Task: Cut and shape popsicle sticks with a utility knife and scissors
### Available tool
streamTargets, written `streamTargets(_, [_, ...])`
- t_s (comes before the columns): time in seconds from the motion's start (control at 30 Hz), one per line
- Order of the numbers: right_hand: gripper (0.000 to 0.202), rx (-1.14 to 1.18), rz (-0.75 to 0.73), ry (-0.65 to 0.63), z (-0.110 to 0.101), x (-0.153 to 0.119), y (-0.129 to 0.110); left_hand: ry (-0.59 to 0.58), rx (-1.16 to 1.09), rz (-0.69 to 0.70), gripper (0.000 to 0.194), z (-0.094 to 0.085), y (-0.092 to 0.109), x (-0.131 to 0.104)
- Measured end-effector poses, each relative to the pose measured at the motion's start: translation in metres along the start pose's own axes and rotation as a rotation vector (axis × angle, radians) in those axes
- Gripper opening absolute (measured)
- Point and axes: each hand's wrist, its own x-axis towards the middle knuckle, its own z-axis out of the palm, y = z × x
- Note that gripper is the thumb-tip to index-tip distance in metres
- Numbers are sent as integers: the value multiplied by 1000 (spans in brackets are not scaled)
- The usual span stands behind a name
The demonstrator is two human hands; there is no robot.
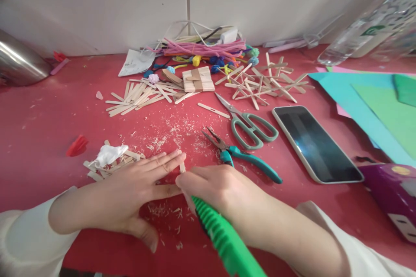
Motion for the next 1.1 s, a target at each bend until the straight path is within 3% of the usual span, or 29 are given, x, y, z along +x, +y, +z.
streamTargets(0.07, [23, -143, -171, -91, -2, 1, 0, -8, 4, -8, 87, 1, 0, 0])
streamTargets(0.13, [27, -206, -233, -139, -3, 3, -2, -16, 4, -18, 87, 1, 0, -1])
streamTargets(0.33, [15, 3, 133, 135, -1, 9, -2, -24, 2, -14, 82, -2, 0, -2])
streamTargets(0.5, [12, -20, 262, 160, -2, 5, 0, -1, -1, -12, 80, -1, 0, -2])
streamTargets(0.8, [14, -25, 99, 83, 2, 7, -2, 12, 16, -8, 79, -3, 2, -1])
streamTargets(1.0, [17, -229, 53, 347, -5, 3, 8, 69, 46, 36, 71, 2, -2, 0])
streamTargets(1.1, [22, -318, -4, 283, -10, 4, 16, 159, 86, 67, 64, 3, -6, 1])
